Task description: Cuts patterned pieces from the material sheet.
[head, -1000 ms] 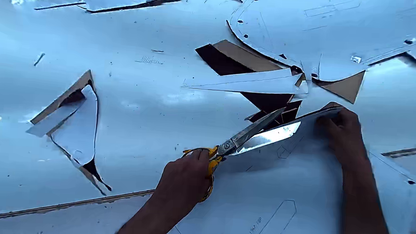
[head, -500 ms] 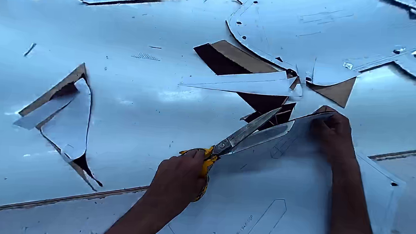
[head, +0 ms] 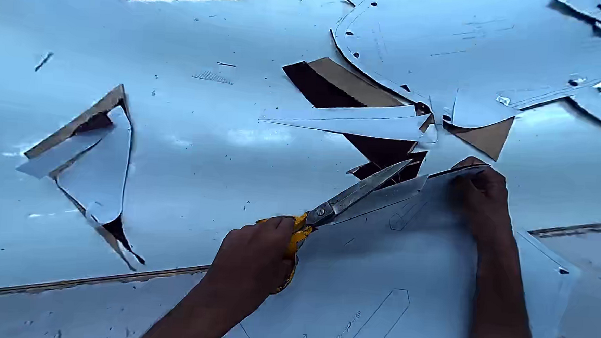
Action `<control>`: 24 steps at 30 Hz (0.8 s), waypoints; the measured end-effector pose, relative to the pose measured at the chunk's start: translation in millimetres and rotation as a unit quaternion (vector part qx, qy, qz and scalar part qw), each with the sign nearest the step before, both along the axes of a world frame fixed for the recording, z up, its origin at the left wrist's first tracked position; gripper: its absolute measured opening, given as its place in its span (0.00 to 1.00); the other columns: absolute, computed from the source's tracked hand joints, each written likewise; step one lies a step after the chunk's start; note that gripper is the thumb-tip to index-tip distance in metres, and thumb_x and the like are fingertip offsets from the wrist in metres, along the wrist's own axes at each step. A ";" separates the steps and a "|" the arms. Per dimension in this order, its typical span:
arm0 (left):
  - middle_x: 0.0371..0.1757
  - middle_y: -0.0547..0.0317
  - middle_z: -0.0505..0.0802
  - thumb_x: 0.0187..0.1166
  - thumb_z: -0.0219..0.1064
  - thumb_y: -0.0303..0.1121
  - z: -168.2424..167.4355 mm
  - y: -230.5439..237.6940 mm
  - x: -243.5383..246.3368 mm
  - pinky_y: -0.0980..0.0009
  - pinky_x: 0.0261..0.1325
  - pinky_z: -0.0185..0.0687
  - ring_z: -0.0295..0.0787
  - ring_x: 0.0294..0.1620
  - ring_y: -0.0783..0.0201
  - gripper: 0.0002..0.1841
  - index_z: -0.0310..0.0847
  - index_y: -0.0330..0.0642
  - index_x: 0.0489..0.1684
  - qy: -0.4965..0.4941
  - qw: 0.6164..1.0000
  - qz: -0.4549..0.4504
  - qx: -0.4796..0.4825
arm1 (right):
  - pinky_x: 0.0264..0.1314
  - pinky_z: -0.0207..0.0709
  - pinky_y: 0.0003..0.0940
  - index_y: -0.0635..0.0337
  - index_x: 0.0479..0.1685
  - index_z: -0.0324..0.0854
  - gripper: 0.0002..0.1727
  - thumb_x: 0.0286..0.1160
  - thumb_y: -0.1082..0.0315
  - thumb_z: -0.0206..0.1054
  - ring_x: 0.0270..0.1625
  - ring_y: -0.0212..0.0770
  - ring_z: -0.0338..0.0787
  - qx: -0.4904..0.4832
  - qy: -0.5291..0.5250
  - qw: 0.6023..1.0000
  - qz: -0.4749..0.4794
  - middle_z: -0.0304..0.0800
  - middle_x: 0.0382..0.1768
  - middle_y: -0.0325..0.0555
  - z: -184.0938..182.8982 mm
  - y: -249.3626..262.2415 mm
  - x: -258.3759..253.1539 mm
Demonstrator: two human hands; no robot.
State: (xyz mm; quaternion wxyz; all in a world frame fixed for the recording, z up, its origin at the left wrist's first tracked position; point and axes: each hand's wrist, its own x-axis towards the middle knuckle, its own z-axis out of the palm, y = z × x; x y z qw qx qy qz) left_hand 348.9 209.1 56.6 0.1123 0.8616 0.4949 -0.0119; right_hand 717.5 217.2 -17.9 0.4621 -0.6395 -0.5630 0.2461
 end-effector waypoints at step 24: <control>0.36 0.52 0.94 0.48 0.88 0.29 0.0 1.1 -6.4 0.50 0.24 0.84 0.92 0.27 0.50 0.21 0.90 0.40 0.42 0.011 1.000 -0.008 0.012 | 0.38 0.74 0.15 0.57 0.38 0.78 0.03 0.73 0.70 0.60 0.32 0.13 0.78 -0.008 0.020 0.999 -0.026 0.79 0.29 0.26 1.8 5.0 -2.0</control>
